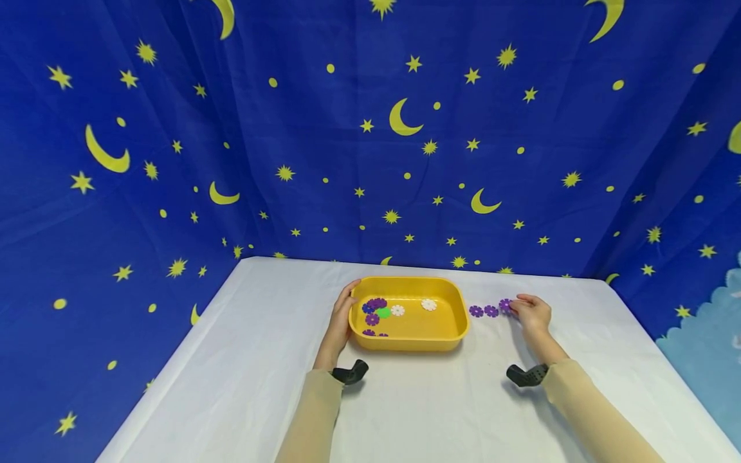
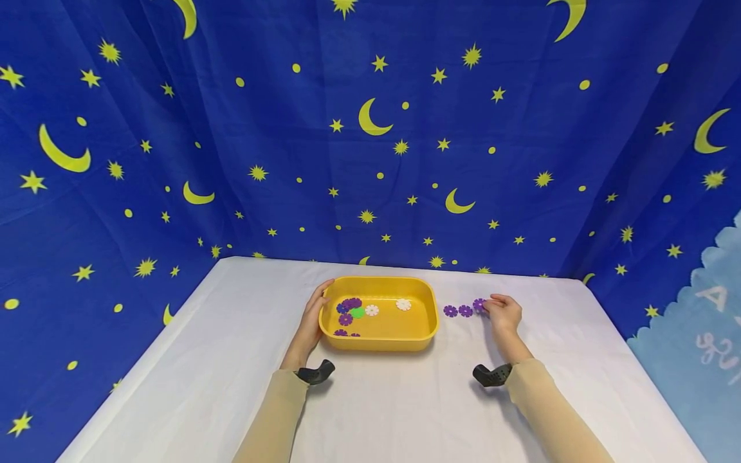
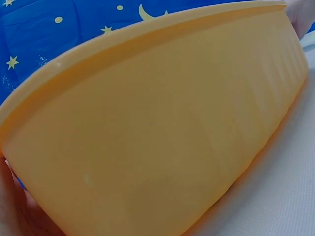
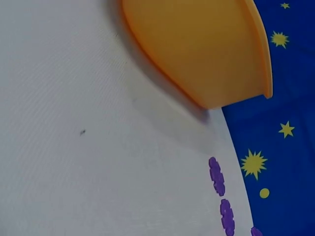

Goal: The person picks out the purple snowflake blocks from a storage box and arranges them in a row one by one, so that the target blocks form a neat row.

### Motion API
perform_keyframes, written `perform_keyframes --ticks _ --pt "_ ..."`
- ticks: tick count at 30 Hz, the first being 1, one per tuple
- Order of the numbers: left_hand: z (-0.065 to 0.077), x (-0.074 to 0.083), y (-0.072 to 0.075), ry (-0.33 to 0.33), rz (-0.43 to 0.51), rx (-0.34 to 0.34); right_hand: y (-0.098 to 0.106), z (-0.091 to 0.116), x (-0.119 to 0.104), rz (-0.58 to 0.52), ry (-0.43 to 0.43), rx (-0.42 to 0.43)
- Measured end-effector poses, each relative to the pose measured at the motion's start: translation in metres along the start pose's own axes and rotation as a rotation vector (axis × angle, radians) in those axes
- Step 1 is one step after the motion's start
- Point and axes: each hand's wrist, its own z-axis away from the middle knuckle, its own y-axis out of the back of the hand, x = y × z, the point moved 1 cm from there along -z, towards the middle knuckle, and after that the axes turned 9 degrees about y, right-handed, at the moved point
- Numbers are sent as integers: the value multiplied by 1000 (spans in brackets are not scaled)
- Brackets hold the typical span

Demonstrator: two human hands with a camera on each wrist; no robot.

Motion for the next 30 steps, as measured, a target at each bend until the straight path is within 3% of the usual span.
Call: perform_keyframes --ticks 4,11,22,30 --pt "1 1 1 -2 6 -22 1 0 2 15 -33 -9" --pt "-4 -6 1 -19 15 0 1 -1 6 61 -14 -30" --pt "11 12 -3 -12 6 -41 2 -1 11 116 2 11" --pt "-4 -6 3 -26 13 -16 8 -3 11 94 -25 73"
